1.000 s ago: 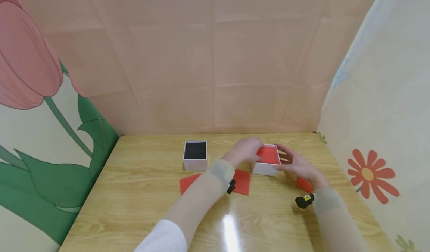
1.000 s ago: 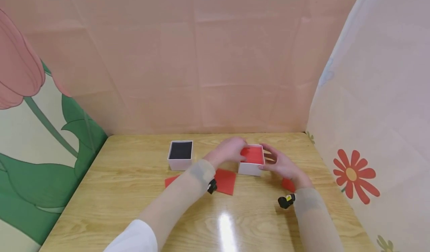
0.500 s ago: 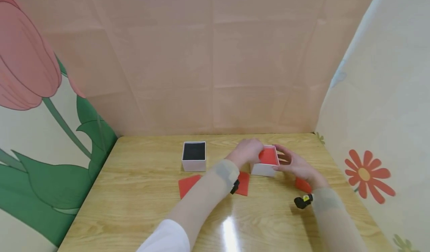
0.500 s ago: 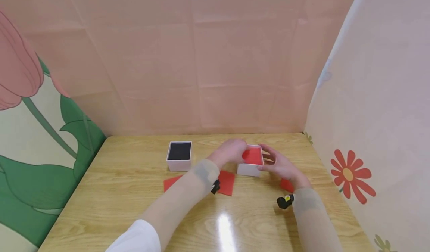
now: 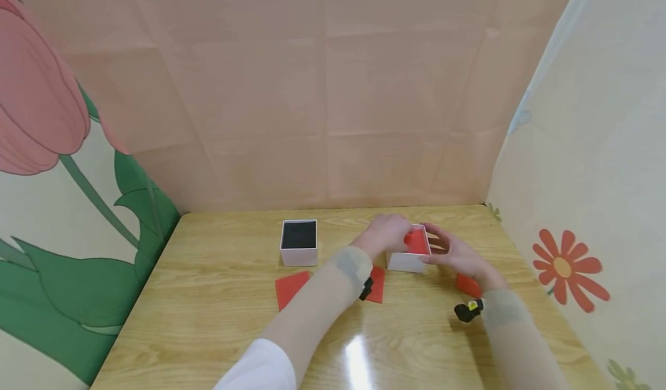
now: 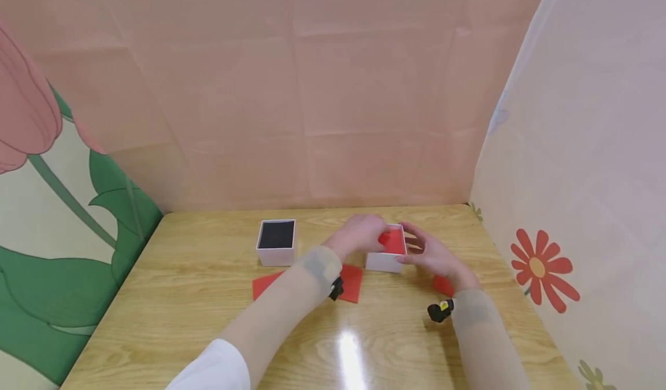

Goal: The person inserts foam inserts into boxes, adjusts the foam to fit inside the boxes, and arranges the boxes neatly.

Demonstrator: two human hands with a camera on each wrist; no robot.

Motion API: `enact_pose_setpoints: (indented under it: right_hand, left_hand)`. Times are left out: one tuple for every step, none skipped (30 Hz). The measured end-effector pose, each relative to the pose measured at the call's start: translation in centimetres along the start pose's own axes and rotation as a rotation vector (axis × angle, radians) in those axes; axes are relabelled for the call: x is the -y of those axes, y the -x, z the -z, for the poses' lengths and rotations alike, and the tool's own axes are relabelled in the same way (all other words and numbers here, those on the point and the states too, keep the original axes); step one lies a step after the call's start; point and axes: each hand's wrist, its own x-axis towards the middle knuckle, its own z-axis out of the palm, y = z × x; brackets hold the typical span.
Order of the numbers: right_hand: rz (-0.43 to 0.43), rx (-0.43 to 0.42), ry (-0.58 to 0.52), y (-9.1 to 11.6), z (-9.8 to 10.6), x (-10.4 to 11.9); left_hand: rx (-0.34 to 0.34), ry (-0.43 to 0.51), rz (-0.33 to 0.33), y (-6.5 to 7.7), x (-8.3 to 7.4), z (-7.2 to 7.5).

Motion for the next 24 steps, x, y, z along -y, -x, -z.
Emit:
enact_pose_setpoints:
  right_hand:
    - [0.004,0.001,0.004,0.0,0.0,0.0]
    - [0.007,0.0,0.006,0.0,-0.1,0.1]
    - [0.012,-0.001,0.006,0.0,-0.2,0.1]
    - [0.018,0.0,0.006,-0.1,-0.2,0.2]
    - [0.025,0.003,0.001,-0.1,-0.3,0.2]
    - [0.03,0.008,-0.005,-0.1,-0.4,0.3]
    - [0.034,0.012,-0.009,-0.1,-0.5,0.4]
    - [0.034,0.014,-0.013,-0.1,-0.6,0.4]
    - [0.034,0.017,-0.016,-0.2,-0.6,0.5]
    - [0.033,0.02,-0.019,-0.2,-0.7,0.5]
    - [0.032,0.021,-0.018,-0.2,-0.7,0.5]
    - [0.031,0.021,-0.014,-0.2,-0.7,0.5]
    - [0.03,0.019,-0.012,-0.3,-0.7,0.5]
    - [0.029,0.017,-0.011,-0.3,-0.7,0.5]
    - [0.029,0.016,-0.012,-0.4,-0.6,0.4]
    - [0.035,0.018,-0.008,-0.4,-0.6,0.4]
    - [0.035,0.017,-0.005,-0.4,-0.6,0.4]
    - [0.037,0.016,-0.002,-0.4,-0.5,0.3]
    - [0.038,0.015,-0.002,-0.4,-0.5,0.3]
    - [0.044,0.015,0.003,-0.4,-0.5,0.2]
    - [0.049,0.017,0.006,-0.4,-0.5,0.2]
    - [0.051,0.017,0.009,-0.4,-0.5,0.2]
    - [0.05,0.014,0.007,-0.4,-0.5,0.2]
    - [0.055,0.014,0.008,-0.4,-0.5,0.2]
  left_hand:
    - [-0.001,0.008,-0.004,0.0,0.0,0.0]
    - [-0.004,0.013,-0.008,-0.1,-0.1,-0.1]
    - [-0.005,0.012,-0.01,-0.1,-0.2,-0.2]
    - [-0.005,0.012,-0.01,-0.2,-0.2,-0.3]
    - [-0.007,0.007,-0.01,-0.2,-0.3,-0.4]
    - [-0.006,0.001,-0.008,-0.2,-0.3,-0.6]
    - [-0.005,-0.006,-0.002,-0.3,-0.3,-0.8]
    - [-0.002,-0.008,0.006,-0.3,-0.3,-1.0]
    - [0.002,0.001,0.019,-0.2,-0.3,-1.2]
    - [0.005,0.012,0.03,-0.2,-0.3,-1.3]
    - [0.007,0.021,0.039,-0.3,-0.2,-1.4]
    - [0.009,0.027,0.047,-0.3,-0.2,-1.5]
    - [0.007,0.036,0.053,-0.3,-0.2,-1.6]
    - [0.004,0.046,0.055,-0.3,-0.1,-1.6]
    - [0.001,0.055,0.055,-0.3,-0.1,-1.6]
    - [-0.003,0.054,0.05,-0.4,-0.1,-1.6]
    - [-0.006,0.057,0.047,-0.4,-0.1,-1.6]
    - [-0.01,0.053,0.041,-0.4,-0.1,-1.6]
    - [-0.013,0.054,0.04,-0.5,-0.2,-1.5]
    - [-0.017,0.045,0.034,-0.5,-0.3,-1.5]
    - [-0.022,0.028,0.028,-0.6,-0.3,-1.4]
    - [-0.025,0.011,0.023,-0.7,-0.4,-1.4]
    - [-0.032,-0.008,0.02,-0.8,-0.4,-1.4]
    - [-0.036,-0.022,0.018,-0.9,-0.5,-1.4]
